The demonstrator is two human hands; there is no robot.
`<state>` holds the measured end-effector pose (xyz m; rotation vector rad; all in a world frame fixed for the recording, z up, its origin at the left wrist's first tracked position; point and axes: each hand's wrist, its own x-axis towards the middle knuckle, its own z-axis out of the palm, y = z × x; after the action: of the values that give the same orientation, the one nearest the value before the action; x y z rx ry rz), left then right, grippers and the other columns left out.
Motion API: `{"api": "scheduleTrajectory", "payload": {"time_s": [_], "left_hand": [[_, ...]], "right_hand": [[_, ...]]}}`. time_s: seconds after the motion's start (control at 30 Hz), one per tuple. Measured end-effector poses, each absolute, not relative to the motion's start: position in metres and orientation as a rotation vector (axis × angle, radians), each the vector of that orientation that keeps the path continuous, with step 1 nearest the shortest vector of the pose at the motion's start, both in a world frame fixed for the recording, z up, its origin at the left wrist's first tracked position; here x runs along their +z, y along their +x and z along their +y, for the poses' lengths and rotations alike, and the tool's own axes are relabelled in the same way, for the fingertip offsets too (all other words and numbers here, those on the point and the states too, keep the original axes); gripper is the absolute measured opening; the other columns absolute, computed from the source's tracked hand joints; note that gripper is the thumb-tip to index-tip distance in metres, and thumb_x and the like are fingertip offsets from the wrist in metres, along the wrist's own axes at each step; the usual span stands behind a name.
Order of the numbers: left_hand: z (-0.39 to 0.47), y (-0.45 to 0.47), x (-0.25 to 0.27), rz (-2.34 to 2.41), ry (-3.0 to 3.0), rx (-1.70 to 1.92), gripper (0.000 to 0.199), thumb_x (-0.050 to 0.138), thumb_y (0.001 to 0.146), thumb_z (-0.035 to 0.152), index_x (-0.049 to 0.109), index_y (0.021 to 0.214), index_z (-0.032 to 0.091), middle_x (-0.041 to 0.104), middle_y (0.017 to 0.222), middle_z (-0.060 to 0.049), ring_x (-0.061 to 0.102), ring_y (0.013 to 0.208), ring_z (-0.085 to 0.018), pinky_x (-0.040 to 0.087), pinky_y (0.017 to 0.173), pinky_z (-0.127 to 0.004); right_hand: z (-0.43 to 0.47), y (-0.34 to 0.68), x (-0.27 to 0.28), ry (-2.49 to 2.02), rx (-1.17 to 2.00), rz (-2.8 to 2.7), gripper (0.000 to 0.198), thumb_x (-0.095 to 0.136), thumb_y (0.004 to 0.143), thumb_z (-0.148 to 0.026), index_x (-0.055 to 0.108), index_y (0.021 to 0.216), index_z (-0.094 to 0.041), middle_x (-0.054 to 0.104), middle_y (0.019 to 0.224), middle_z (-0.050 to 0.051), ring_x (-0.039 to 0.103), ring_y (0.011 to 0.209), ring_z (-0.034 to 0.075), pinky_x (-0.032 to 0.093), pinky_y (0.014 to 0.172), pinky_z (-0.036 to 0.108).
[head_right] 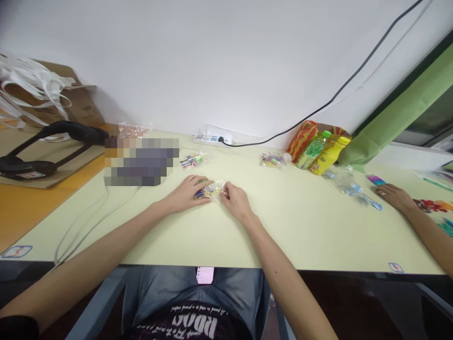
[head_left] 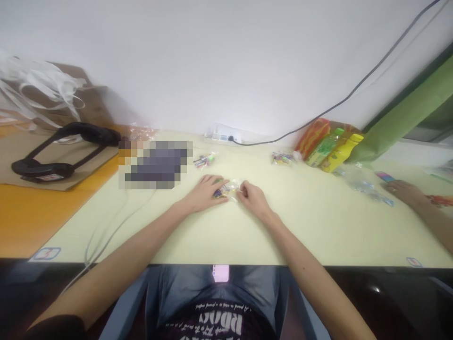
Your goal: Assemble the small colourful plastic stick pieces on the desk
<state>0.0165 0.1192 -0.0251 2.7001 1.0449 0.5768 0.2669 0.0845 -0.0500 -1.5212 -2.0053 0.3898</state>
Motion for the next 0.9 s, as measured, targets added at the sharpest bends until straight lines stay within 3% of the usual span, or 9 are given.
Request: {"api": "scheduleTrajectory", "payload": {"time_s": [0.13,0.33,0.5,0.63,0.9], "left_hand": [[0.118,0.015,-0.023,1.048,2.659,0.589,0.065,0.067,0.095,0.058,0.055,0.151,0.029,0.056,0.147,-0.011,0.048,0.139,-0.034,0.038,0.121,-0.052],[0.121,0.012,-0.022,1.026,2.604,0.598,0.067,0.068,0.094,0.058,0.054,0.153,0.029,0.056,0.148,-0.011,0.048,0.14,-0.034,0.038,0.121,-0.051],[0.122,0.011,-0.022,1.033,2.579,0.598,0.07,0.071,0.092,0.059,0.053,0.153,0.03,0.056,0.148,-0.01,0.049,0.138,-0.034,0.038,0.12,-0.05],[0.124,0.011,-0.023,1.031,2.589,0.583,0.071,0.07,0.092,0.061,0.053,0.152,0.029,0.056,0.149,-0.01,0.048,0.14,-0.033,0.036,0.121,-0.049],[0.124,0.014,-0.024,1.031,2.604,0.593,0.072,0.071,0.091,0.061,0.054,0.152,0.028,0.057,0.15,-0.01,0.048,0.14,-0.033,0.036,0.121,-0.048]], "right_hand": [[0.081,0.271,-0.049,-1.561,0.366,-1.968,0.017,0.049,0.09,-0.022,0.054,0.106,-0.024,0.059,0.071,-0.004,0.056,0.067,0.019,0.032,0.064,0.028],[0.078,0.283,-0.044,-1.662,0.356,-1.863,0.016,0.045,0.09,-0.023,0.055,0.102,-0.025,0.061,0.07,-0.002,0.057,0.067,0.021,0.033,0.064,0.03],[0.073,0.284,-0.036,-1.664,0.443,-1.787,0.021,0.037,0.1,-0.035,0.055,0.103,-0.027,0.061,0.069,-0.001,0.058,0.067,0.022,0.035,0.065,0.031],[0.073,0.282,-0.035,-1.631,0.486,-1.797,0.024,0.048,0.098,-0.048,0.055,0.106,-0.026,0.064,0.072,-0.002,0.061,0.07,0.021,0.037,0.067,0.03],[0.075,0.286,-0.041,-1.643,0.43,-1.801,0.027,0.046,0.1,-0.049,0.055,0.11,-0.025,0.061,0.069,-0.003,0.059,0.068,0.02,0.036,0.066,0.029]]}}
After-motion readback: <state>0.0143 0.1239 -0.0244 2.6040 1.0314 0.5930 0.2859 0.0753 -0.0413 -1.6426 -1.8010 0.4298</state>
